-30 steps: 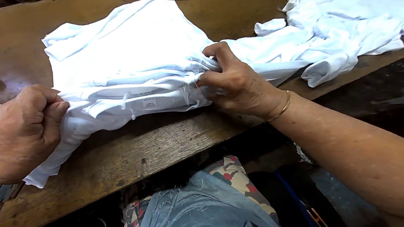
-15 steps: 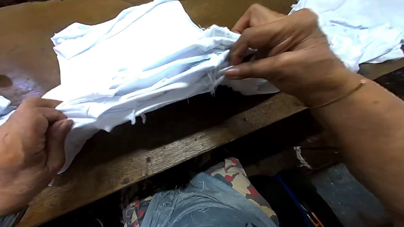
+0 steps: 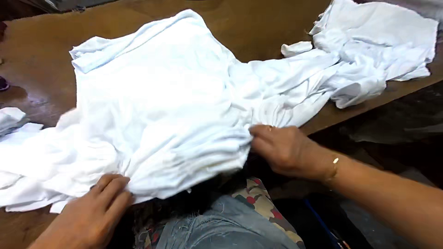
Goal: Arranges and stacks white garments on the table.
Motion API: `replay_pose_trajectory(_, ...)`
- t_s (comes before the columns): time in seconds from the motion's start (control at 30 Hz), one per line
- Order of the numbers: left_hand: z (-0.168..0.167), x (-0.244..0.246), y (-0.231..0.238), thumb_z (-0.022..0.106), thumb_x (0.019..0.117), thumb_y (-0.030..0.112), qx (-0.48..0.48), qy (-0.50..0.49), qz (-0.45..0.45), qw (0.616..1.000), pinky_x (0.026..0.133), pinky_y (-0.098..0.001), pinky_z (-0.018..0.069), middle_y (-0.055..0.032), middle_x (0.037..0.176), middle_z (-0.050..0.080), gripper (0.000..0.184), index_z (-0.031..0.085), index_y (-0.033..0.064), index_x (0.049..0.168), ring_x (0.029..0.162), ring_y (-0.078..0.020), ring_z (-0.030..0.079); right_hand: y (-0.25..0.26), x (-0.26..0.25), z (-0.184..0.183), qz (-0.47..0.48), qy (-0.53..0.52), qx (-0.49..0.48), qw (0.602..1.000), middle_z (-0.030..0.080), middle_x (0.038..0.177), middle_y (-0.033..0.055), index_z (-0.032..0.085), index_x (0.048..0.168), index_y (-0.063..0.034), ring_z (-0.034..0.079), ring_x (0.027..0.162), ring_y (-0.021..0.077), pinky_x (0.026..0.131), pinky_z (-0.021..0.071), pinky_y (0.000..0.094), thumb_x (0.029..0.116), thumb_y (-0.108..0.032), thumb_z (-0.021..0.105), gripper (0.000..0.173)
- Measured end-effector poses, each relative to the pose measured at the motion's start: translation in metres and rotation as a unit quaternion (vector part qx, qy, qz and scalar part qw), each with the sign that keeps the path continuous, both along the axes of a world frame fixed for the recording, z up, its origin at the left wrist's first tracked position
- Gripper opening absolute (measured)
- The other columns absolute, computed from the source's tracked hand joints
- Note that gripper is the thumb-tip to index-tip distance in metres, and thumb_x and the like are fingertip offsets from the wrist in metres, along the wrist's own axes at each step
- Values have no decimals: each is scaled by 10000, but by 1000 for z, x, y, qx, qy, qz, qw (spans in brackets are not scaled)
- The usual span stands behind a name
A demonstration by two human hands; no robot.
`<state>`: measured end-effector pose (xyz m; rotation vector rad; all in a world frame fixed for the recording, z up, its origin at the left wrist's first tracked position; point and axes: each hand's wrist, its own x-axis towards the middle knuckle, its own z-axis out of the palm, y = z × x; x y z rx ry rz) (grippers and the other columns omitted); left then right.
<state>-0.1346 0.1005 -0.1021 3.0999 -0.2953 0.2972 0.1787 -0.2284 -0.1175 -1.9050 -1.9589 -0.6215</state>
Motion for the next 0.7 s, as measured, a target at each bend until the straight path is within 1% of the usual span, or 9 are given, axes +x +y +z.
replay_pose_trajectory(0.07,15,-2,-16,549,1050,245,-63,84,44,993,746,-537,586,-216,1103,701,252,679,29,1055,1005,-383,704,-9,-7,-12,-5,-20,-12,1000,702,1018,229,649,892,9,723,797,337,526,550,412,984,-29,500,180)
replay_pose_trajectory(0.13,56,7,-39,657,998,287,-135,156,137,969,689,-574,571,-247,1028,720,375,667,-42,1178,805,-374,718,-13,-18,-16,-21,-17,-13,1000,700,1027,229,658,891,16,724,828,346,540,561,418,973,-17,499,182)
replay_pose_trajectory(0.2,79,25,-49,713,946,398,-140,107,149,973,660,-539,568,-227,1063,715,516,648,-37,1216,780,-335,706,-12,-21,-18,-22,-23,-11,999,704,1043,223,675,893,10,724,869,344,577,576,419,968,-18,505,188)
replay_pose_trajectory(0.27,70,52,-53,704,896,564,-125,-11,73,989,692,-439,591,-149,1177,702,637,657,36,1248,918,-235,708,-14,-21,-19,-12,-21,-18,1000,711,1050,208,696,878,-13,727,905,338,602,587,419,943,-48,535,177)
replay_pose_trajectory(0.33,44,89,-71,686,854,660,-165,-62,12,984,876,-414,585,-104,1340,634,786,582,81,1376,1165,-208,647,-20,-17,-10,17,27,-55,998,719,1075,184,698,830,-55,730,963,317,659,604,429,892,-116,590,139)
replay_pose_trajectory(0.47,-11,141,-116,761,864,484,-232,-52,-12,971,815,-408,580,-93,1168,632,674,582,100,1388,996,-219,638,-38,11,17,63,252,-79,962,712,1121,31,723,982,-88,694,1007,105,813,609,274,951,-191,650,130)
replay_pose_trajectory(0.6,-30,148,-134,704,864,389,-102,-84,-19,991,544,-375,512,-64,944,602,574,641,166,1389,717,-209,603,-53,63,30,-182,363,14,914,698,1157,70,687,1250,-92,706,982,156,801,629,372,962,-203,687,309)
replay_pose_trajectory(0.63,-31,148,-137,688,866,418,-65,-104,-19,992,582,-387,502,-69,960,603,572,651,159,1375,765,-227,600,-56,82,30,-272,366,29,889,688,1128,118,677,1273,-104,709,943,232,789,623,467,990,-262,674,324)
replay_pose_trajectory(0.7,-33,148,-141,697,856,389,-56,-140,-29,988,846,-500,446,-127,1148,629,509,696,125,1291,1052,-320,575,-58,121,28,-408,359,15,840,619,1196,265,633,1364,-120,659,1000,415,846,537,631,1017,-433,623,467)
